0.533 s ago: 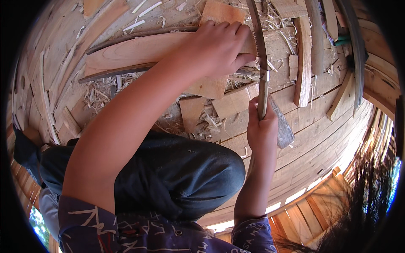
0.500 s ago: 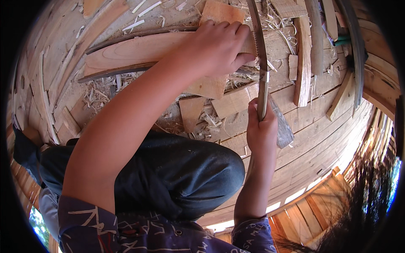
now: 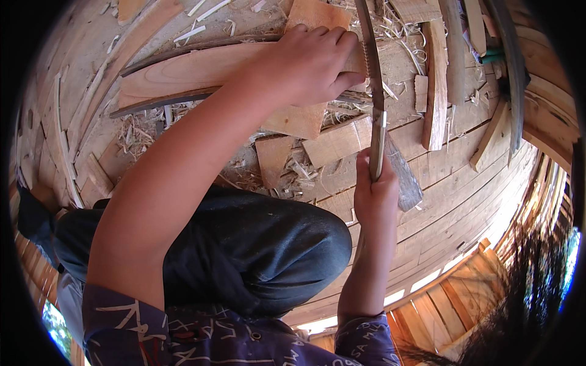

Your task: The person saws a small piece of wood with a saw while holding it against a larger wood block on the floor.

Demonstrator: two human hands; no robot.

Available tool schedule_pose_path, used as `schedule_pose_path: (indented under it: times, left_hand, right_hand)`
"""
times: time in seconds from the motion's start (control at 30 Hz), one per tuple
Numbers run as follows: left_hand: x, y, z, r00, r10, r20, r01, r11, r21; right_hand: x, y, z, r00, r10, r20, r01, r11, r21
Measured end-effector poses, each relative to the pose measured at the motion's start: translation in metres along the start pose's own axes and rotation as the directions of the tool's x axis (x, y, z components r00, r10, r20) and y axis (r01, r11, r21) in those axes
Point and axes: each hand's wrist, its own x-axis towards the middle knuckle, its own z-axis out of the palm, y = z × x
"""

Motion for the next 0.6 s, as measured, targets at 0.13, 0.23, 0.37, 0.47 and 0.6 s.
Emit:
schedule_pose_path:
  times: [0.13, 0.23, 0.37, 0.47, 0.6]
  left_hand:
    - [0.007, 0.003, -0.002, 0.988, -0.107, 0.108, 0.106, 0.994, 0.008]
    - [0.001, 0.003, -0.002, 0.995, -0.065, 0.072, 0.063, 0.998, 0.026]
    - [0.002, 0.003, -0.002, 0.994, -0.07, 0.087, 0.067, 0.997, 0.033]
    - [0.001, 0.002, 0.0, 0.995, -0.064, 0.071, 0.062, 0.998, 0.032]
    - [0.0, 0.002, 0.001, 0.998, -0.033, 0.046, 0.031, 0.999, 0.043]
  right_hand:
    - [0.015, -0.003, 0.0, 1.0, -0.022, -0.006, 0.022, 1.0, 0.004]
    - [-0.007, -0.001, -0.003, 0.999, -0.034, -0.024, 0.035, 0.999, 0.021]
    - [-0.036, 0.002, -0.016, 0.994, 0.101, 0.033, -0.098, 0.992, -0.085]
    - [-0.053, 0.005, -0.023, 0.993, 0.109, 0.042, -0.106, 0.992, -0.068]
    - [-0.036, 0.003, -0.017, 0.998, 0.056, 0.038, -0.055, 0.998, -0.027]
